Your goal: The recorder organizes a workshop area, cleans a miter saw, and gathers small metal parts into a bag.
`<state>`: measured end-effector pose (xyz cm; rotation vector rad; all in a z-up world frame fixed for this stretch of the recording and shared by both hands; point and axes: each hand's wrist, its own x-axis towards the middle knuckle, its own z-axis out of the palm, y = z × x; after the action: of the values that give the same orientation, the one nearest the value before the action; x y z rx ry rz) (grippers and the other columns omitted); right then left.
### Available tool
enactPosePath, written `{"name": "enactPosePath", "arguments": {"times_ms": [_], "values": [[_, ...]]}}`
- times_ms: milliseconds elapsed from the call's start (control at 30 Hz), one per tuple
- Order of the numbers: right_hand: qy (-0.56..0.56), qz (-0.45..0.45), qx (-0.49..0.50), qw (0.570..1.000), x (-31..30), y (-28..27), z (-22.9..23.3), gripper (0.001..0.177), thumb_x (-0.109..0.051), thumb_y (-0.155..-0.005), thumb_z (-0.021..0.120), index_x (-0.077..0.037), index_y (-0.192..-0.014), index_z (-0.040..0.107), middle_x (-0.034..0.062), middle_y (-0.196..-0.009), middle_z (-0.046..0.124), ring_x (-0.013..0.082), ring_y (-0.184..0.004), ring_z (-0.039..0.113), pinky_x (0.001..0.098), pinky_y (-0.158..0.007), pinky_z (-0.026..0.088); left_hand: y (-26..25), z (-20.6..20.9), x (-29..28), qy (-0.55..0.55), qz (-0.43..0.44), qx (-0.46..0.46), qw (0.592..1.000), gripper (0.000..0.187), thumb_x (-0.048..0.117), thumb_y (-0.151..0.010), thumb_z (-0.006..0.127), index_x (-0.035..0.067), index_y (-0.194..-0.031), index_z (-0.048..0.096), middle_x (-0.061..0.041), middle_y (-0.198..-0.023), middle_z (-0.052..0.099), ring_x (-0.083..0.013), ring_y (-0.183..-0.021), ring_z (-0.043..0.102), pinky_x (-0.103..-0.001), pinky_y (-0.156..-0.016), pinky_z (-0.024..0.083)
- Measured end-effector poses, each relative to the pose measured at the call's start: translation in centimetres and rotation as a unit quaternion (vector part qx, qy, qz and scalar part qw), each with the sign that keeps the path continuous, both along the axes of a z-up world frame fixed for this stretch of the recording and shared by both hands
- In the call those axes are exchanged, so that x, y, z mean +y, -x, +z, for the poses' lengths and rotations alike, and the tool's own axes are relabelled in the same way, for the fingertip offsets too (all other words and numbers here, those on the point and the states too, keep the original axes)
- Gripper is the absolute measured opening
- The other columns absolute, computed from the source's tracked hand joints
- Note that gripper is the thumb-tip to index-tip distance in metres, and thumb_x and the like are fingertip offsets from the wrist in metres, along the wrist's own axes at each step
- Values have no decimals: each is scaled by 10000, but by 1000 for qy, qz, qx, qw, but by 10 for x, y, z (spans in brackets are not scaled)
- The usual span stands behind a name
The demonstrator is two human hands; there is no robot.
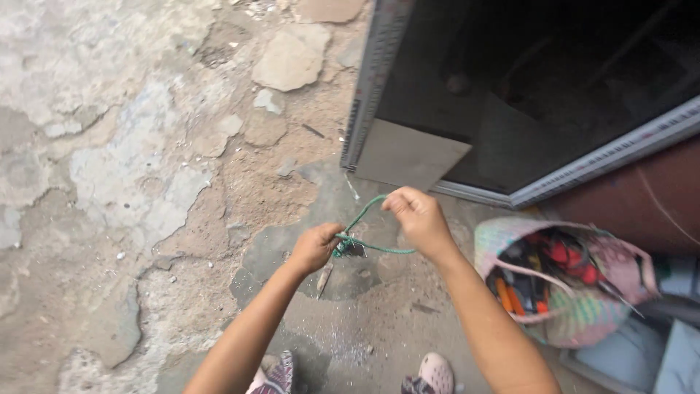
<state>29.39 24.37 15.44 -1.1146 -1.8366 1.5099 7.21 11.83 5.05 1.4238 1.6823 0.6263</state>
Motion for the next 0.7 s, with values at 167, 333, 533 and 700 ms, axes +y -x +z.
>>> {"name": "enactPosePath", "arguments": {"times_ms": [167,333,533,700], "values": [[62,-23,-219,973,-43,-79,-3,326,-140,-877,638,-117,-1202,633,31,-793,627,148,-689,594,303,-625,479,-88,62,-25,-51,-6,-85,995,222,47,-880,657,117,-1086,701,-105,-1006,739,-303,-936,715,-393,-797,562],[262,-30,-41,964,-172,-125,-24,528,-182,-869,655,-85,-1343,444,40,-1040,567,167,-918,594,367,-780,594,-168,198,-47,-35,14,-125,991,219,51,-859,631,113,-1064,676,-102,-992,751,-321,-936,727,-413,-793,568],[410,-272,398,774,-227,-120,121,413,-388,-950,560,-91,-1232,615,8,-1111,666,132,-1043,634,307,-930,517,-199,361,-58,-10,-216,66,974,226,235,-898,616,142,-1102,642,-176,-973,703,-413,-936,670,-538,-780,523],[289,-368,262,844,-270,-155,164,404,-435,-1031,490,-74,-1047,672,-28,-915,640,72,-770,603,266,-629,506,-215,466,-87,-113,-252,-17,961,233,184,-912,600,80,-1120,625,-206,-1092,683,-444,-937,659,-548,-754,525]]}}
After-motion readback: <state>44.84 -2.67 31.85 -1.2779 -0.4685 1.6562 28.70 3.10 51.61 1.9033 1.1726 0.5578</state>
